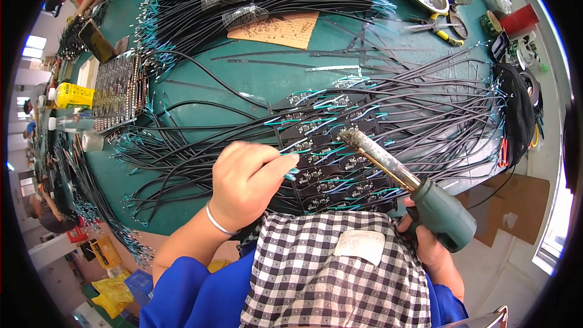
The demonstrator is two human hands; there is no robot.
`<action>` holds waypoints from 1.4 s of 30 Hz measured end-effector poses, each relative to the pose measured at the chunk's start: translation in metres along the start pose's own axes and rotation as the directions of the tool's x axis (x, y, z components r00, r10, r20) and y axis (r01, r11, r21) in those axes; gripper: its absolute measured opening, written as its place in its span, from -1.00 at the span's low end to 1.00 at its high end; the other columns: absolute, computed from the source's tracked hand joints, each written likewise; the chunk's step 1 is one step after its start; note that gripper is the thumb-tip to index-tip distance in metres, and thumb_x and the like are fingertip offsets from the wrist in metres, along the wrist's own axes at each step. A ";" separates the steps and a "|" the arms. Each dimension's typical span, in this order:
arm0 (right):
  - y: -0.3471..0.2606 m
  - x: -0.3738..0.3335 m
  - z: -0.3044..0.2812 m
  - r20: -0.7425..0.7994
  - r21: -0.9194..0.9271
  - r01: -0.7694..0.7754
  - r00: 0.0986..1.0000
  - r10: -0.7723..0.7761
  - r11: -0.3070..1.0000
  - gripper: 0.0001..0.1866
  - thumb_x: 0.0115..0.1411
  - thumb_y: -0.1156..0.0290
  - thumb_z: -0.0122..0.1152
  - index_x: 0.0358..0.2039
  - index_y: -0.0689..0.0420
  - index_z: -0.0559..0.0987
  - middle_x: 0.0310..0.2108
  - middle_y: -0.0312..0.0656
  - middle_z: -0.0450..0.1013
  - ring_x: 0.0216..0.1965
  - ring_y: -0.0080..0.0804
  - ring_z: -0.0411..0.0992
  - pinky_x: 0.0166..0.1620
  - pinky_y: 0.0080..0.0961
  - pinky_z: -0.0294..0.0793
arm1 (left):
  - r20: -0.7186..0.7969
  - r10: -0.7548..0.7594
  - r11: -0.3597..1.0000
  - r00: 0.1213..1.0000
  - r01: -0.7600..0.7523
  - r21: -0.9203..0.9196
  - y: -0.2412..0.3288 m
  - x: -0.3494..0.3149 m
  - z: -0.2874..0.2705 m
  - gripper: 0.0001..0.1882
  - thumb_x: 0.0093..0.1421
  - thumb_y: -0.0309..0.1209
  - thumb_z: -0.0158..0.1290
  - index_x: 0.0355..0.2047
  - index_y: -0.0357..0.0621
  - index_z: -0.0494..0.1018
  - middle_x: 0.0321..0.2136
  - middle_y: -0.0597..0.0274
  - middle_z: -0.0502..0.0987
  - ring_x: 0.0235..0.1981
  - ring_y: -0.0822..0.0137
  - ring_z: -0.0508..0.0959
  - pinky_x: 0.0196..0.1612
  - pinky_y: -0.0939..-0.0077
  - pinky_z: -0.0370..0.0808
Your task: The person solders wires onto a panel of circuit boards using a soldering iron, then sets down the iron and arranges the wires by hand.
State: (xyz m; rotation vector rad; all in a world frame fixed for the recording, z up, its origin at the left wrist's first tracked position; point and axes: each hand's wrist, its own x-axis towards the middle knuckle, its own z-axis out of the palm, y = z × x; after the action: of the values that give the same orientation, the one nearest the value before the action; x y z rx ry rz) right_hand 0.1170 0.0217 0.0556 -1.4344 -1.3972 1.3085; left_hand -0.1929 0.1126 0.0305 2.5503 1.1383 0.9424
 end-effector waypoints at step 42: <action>0.019 -0.019 -0.001 0.203 -0.551 0.334 0.942 -0.266 0.764 -0.67 -0.15 0.45 0.30 -0.27 0.12 0.59 -0.24 -0.13 0.51 -0.20 -0.16 0.47 -0.15 -0.37 0.49 | 0.122 0.030 0.999 0.992 -0.025 -0.040 0.025 -0.031 0.039 -0.73 -0.13 -0.50 0.08 -0.33 -0.25 0.50 -0.44 0.19 0.44 -0.45 0.25 0.46 -0.40 0.42 0.40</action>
State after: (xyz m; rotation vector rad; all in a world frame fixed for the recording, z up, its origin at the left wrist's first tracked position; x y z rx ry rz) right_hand 0.1249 0.0003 0.0409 -1.4311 -2.1359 0.7868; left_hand -0.1694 0.0757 -0.0041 2.5602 1.0439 0.7929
